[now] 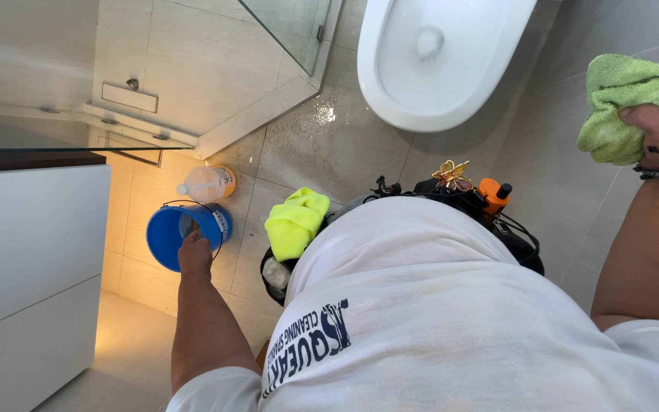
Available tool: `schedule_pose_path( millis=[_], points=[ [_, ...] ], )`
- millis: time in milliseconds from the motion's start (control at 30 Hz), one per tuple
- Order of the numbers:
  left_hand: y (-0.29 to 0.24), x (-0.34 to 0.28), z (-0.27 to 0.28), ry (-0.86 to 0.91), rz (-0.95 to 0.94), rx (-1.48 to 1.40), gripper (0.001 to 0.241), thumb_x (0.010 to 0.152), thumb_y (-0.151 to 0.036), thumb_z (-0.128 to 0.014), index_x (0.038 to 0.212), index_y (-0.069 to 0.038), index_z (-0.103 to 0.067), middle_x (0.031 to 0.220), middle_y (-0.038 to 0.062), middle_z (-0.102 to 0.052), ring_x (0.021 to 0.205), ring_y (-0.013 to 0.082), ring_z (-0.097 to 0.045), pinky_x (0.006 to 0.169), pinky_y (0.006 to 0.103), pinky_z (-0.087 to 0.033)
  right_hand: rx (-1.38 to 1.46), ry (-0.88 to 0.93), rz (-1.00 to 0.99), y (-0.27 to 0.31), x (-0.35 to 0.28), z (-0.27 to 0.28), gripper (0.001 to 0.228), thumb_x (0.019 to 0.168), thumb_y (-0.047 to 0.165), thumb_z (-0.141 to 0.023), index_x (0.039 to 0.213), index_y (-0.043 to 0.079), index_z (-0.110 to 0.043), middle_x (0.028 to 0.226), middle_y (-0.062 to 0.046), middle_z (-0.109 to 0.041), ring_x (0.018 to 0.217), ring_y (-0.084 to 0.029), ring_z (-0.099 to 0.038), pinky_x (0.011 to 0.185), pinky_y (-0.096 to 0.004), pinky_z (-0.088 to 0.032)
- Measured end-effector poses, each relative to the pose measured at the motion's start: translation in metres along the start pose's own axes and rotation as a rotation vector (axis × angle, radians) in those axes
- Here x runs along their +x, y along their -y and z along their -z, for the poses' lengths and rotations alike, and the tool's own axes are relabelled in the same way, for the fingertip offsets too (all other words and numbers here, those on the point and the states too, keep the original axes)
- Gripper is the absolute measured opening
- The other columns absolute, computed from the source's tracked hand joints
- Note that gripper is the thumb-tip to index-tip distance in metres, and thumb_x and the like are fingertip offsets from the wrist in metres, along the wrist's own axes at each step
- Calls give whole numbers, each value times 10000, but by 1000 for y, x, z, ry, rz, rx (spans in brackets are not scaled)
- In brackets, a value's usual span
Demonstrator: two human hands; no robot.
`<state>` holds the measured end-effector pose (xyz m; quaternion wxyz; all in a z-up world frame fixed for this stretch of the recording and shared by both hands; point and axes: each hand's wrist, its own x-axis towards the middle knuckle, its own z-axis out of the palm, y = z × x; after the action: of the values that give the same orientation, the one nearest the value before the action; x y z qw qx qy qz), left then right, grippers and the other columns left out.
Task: Scrubbing the inside of a toilet bowl with a sponge and wiping the exterior surfaces with a cloth.
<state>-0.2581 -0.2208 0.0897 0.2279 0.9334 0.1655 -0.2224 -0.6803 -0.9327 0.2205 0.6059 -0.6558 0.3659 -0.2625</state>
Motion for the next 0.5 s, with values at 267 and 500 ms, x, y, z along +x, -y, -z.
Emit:
schedule_pose_path(
  millis=[267, 500],
  points=[
    [0, -4, 1, 13, 54, 11, 565, 858, -119, -587, 1417, -37, -600, 1331, 220, -663, 1147, 300, -670, 950, 386, -510, -17, 11, -4, -3, -2, -1, 425, 790, -72, -617, 1214, -78, -652, 1141, -161, -714, 1073, -273, -737, 989, -397, -628],
    [-1, -7, 5, 23, 46, 6, 568, 862, -126, -580, 1424, -41, -592, 1396, 208, -622, 1257, 319, -617, 1014, 383, -482, -45, -18, 15, -46, -3, 17, 455, 841, -84, -647, 1292, -63, -589, 1202, -177, -702, 1087, -277, -741, 1043, -439, -631]
  ],
)
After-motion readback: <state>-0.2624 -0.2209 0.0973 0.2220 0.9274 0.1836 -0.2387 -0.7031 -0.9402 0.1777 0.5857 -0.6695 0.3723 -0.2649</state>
